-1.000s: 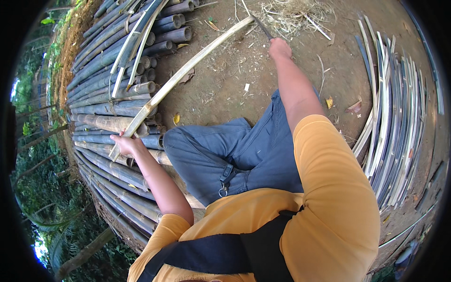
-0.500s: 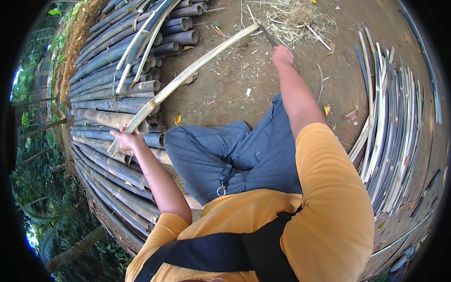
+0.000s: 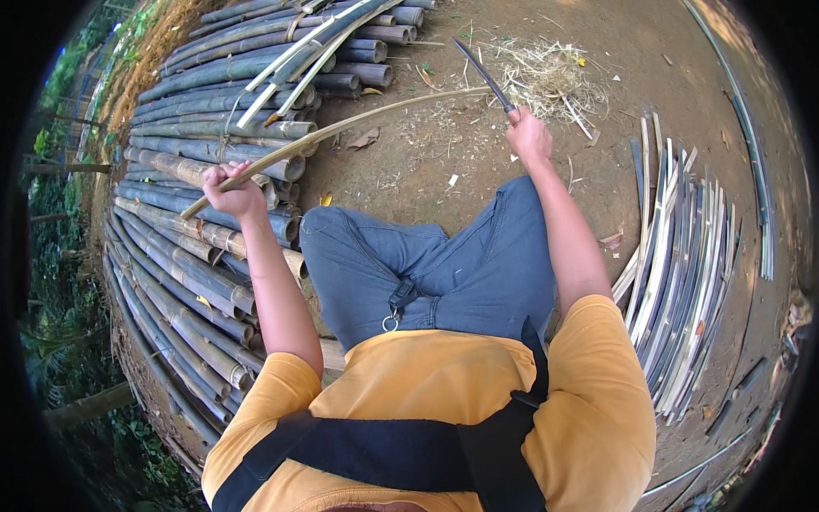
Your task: The person shaves a strip of bamboo by hand using a knife while sitting on the ground next to a pile of bamboo poles.
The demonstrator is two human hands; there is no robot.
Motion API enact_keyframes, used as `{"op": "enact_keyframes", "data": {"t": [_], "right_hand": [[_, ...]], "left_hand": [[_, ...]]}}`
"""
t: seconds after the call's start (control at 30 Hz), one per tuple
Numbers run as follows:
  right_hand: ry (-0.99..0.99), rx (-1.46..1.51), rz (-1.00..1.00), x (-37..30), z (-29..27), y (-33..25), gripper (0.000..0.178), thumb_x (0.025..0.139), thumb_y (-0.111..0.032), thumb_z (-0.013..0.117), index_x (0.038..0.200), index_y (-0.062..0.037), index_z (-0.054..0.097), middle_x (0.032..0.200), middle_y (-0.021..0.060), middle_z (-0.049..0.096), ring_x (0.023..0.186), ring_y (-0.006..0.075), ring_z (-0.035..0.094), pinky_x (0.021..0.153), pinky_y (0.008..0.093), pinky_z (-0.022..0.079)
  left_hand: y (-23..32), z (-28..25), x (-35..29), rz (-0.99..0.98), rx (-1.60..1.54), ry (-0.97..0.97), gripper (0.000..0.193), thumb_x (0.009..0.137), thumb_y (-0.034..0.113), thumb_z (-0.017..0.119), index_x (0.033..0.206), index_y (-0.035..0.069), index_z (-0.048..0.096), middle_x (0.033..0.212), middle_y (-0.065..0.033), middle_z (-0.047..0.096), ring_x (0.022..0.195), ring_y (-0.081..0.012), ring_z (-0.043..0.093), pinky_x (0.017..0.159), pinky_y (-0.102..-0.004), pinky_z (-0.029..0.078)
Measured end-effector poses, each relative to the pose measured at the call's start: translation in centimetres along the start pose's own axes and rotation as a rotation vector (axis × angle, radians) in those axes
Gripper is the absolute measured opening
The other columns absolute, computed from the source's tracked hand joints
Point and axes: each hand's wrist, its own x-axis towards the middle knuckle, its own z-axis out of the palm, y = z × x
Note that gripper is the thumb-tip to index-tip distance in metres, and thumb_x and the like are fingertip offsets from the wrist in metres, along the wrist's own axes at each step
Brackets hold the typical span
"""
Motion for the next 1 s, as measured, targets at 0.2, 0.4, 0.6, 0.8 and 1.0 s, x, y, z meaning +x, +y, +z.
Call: {"op": "enact_keyframes", "data": {"t": [0.2, 0.4, 0.6, 0.8, 1.0], "right_hand": [[-0.143, 0.181, -0.156, -2.8, 1.5, -2.6, 0.024, 0.093, -0.028, 0.052, 0.094, -0.0061, 0.064, 0.093, 0.0239, 0.068, 0.092, 0.0433, 0.065, 0.08, 0.0519, 0.049], [-0.194, 0.019, -0.231, -8.2, 3.2, -5.1, 0.018, 0.09, -0.022, 0.054, 0.096, -0.0071, 0.062, 0.095, 0.0235, 0.068, 0.092, 0.0423, 0.065, 0.079, 0.0526, 0.049], [-0.171, -0.124, 0.132, 0.0, 6.7, -1.3, 0.035, 0.097, -0.036, 0.054, 0.119, -0.0111, 0.066, 0.119, 0.0179, 0.067, 0.113, 0.035, 0.064, 0.093, 0.0463, 0.051], [-0.213, -0.075, -0.041, -2.7, 3.6, -4.6, 0.027, 0.091, -0.03, 0.062, 0.103, -0.0067, 0.07, 0.106, 0.0208, 0.07, 0.1, 0.0352, 0.068, 0.083, 0.0429, 0.053], [-0.281, 0.299, -0.24, -8.2, 5.4, -3.9, 0.018, 0.077, -0.02, 0.068, 0.084, -0.0035, 0.064, 0.068, 0.0115, 0.065, 0.062, 0.0283, 0.062, 0.062, 0.0405, 0.049]], "left_hand": [[0.3, 1.3, -3.5, 0.006, -0.1, -0.171, 0.012, 0.083, 0.018, 0.045, 0.076, 0.007, 0.045, 0.058, -0.0097, 0.048, 0.056, -0.0231, 0.05, 0.061, -0.0395, 0.055], [1.2, -0.2, -6.2, 0.024, -0.091, -0.142, 0.014, 0.084, 0.018, 0.044, 0.078, 0.006, 0.046, 0.058, -0.0091, 0.047, 0.055, -0.0221, 0.048, 0.061, -0.0389, 0.054], [0.7, 0.5, -6.6, 0.03, -0.071, -0.152, 0.015, 0.085, 0.02, 0.043, 0.078, 0.006, 0.046, 0.059, -0.0085, 0.046, 0.056, -0.021, 0.048, 0.061, -0.0385, 0.055], [1.1, -0.6, -6.5, 0.056, -0.08, -0.08, 0.014, 0.086, 0.014, 0.04, 0.077, 0.003, 0.045, 0.057, -0.0108, 0.049, 0.054, -0.0216, 0.05, 0.059, -0.0378, 0.055], [1.5, 0.3, -5.2, -0.06, 0.199, 0.197, 0.026, 0.099, 0.026, 0.051, 0.081, 0.008, 0.047, 0.068, -0.0057, 0.052, 0.066, -0.0223, 0.062, 0.068, -0.0391, 0.056]]}}
